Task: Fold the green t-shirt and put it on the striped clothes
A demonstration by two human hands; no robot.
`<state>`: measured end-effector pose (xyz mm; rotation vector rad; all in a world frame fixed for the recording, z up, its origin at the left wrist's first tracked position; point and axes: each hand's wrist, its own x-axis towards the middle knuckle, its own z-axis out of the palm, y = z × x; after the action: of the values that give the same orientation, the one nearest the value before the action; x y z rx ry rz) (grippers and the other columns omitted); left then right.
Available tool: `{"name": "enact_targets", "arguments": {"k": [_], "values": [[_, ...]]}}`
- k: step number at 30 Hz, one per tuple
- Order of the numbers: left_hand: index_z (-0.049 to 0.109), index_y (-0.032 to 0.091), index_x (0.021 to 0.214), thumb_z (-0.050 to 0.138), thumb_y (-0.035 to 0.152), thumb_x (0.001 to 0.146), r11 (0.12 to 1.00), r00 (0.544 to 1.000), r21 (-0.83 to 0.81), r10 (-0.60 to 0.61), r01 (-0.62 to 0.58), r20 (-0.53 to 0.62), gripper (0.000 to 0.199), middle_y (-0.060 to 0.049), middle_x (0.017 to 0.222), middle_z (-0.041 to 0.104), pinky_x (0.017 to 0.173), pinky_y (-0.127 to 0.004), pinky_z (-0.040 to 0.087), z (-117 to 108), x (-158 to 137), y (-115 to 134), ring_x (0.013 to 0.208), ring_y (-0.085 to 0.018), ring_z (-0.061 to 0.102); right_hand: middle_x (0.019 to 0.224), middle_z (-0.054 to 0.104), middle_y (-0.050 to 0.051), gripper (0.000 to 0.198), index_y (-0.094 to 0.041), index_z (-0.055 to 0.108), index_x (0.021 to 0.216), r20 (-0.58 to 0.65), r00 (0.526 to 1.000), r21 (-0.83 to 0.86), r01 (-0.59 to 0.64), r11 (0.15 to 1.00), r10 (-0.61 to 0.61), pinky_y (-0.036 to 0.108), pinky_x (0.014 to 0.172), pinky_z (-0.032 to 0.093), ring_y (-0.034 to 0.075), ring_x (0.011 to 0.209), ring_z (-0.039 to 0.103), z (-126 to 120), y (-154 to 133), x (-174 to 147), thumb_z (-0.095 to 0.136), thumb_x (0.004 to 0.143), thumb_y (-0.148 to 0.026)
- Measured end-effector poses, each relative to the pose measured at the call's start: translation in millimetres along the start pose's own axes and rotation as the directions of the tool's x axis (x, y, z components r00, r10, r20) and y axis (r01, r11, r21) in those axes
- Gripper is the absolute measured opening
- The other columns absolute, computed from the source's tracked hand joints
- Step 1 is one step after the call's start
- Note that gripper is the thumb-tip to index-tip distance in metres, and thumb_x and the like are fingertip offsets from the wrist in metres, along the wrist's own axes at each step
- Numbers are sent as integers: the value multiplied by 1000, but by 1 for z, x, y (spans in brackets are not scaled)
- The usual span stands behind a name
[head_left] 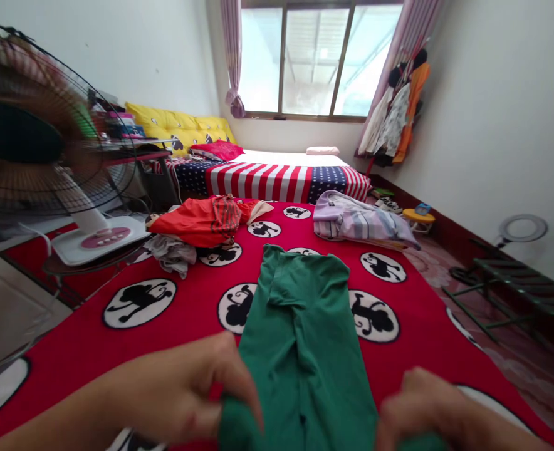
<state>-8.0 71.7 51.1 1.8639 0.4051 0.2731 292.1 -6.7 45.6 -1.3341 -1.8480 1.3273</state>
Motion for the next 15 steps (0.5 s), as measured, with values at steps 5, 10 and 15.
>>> {"name": "enact_targets", "arguments": {"k": [5, 10, 15], "values": [[68, 14, 74, 78, 47, 68, 809, 786, -575, -434, 124, -441, 35, -2, 59, 66, 48, -19, 46, -48, 67, -59, 50, -12, 59, 63, 67, 1, 23, -19, 64, 73, -362, 881, 661, 13, 750, 304, 21, 46, 47, 14, 51, 61, -20, 37, 76, 77, 65, -36], [68, 13, 96, 77, 49, 69, 779, 735, -618, -480, 105, -479, 46, -9, 83, 74, 66, -28, 55, -42, 95, -108, 73, -21, 70, 89, 75, 3, 23, -22, 65, 91, -393, 838, 729, 33, 684, 378, 29, 68, 57, 22, 82, 71, -20, 87, 109, 76, 72, -32], [68, 12, 102, 79, 47, 68, 806, 784, -586, -419, 89, -457, 50, -10, 95, 75, 79, -31, 54, -34, 90, -109, 89, -25, 70, 98, 74, 2, 32, -25, 62, 100, -376, 866, 701, 32, 712, 331, 32, 74, 59, 25, 91, 70, -16, 90, 104, 75, 75, -40]]}}
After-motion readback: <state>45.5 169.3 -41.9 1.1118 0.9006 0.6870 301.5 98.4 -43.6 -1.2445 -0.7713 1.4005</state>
